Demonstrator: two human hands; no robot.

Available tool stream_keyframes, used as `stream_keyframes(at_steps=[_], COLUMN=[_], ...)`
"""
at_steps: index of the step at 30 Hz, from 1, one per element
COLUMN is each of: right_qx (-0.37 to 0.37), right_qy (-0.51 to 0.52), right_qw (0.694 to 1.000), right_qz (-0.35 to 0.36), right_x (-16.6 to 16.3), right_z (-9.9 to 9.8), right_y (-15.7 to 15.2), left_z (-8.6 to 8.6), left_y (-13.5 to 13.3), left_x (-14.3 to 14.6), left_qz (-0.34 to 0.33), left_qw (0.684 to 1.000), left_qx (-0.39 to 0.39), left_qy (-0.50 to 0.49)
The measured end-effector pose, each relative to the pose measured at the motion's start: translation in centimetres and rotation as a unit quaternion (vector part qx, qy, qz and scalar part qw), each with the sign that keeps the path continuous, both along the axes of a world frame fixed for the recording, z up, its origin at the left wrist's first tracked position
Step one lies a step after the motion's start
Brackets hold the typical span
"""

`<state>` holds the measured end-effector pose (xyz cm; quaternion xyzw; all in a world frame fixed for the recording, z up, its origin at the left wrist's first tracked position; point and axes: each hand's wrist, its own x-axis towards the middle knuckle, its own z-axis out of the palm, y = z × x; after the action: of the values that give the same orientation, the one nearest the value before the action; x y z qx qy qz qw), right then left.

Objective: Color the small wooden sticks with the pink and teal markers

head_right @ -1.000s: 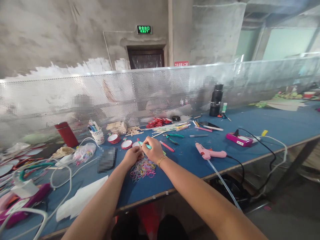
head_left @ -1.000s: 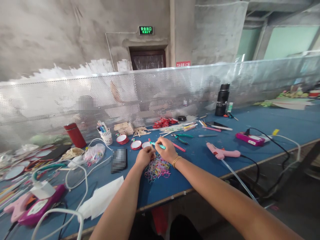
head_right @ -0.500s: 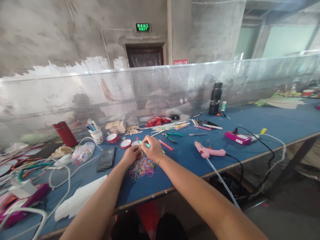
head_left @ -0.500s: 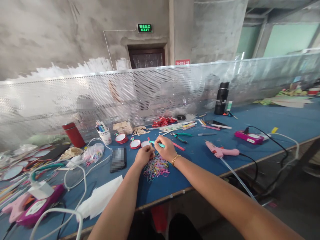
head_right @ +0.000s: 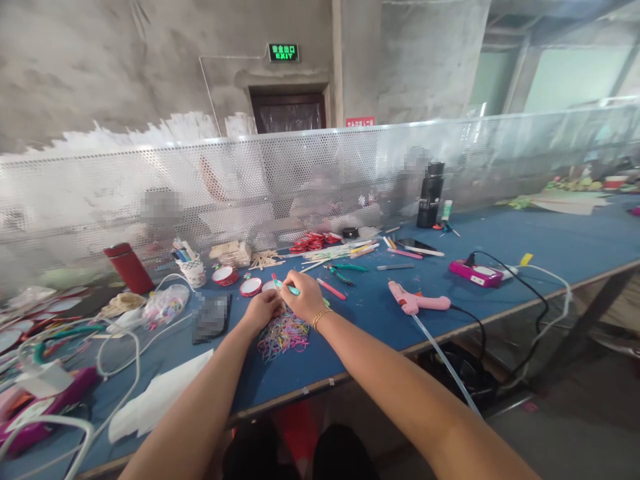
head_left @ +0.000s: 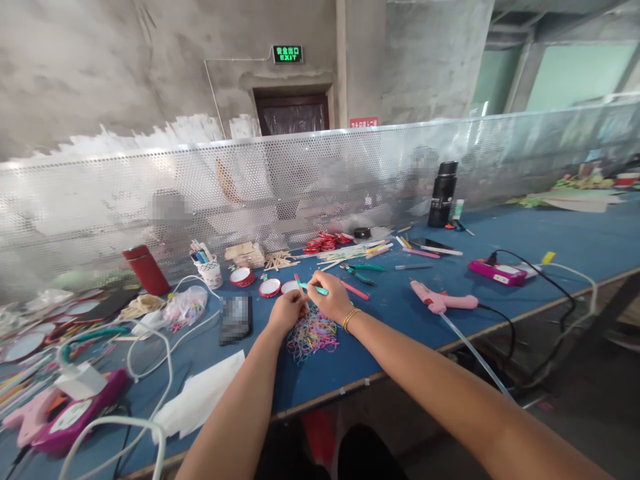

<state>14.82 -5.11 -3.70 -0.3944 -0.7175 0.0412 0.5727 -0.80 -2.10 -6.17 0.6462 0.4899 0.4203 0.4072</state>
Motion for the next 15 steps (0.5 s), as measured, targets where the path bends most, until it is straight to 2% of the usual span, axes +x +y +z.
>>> stream_keyframes(at_steps=[8,15], right_qx=[-0.002,0.003], right_qy=[-0.010,0.012], right_qw=[1.000,1.000], right_qz=[0.006,-0.003], right_x=[-0.03,0.05], right_z=[0.28,0.37], right_y=[-0.24,-0.25], left_z=[0.27,0.44], left_y=[-0.22,-0.33], left_x=[0.11,0.21], left_qz=[-0.013,0.004], left_qw=[1.000,1.000], left_qx=[-0.001,-0.008], left_qy=[0.004,0.011])
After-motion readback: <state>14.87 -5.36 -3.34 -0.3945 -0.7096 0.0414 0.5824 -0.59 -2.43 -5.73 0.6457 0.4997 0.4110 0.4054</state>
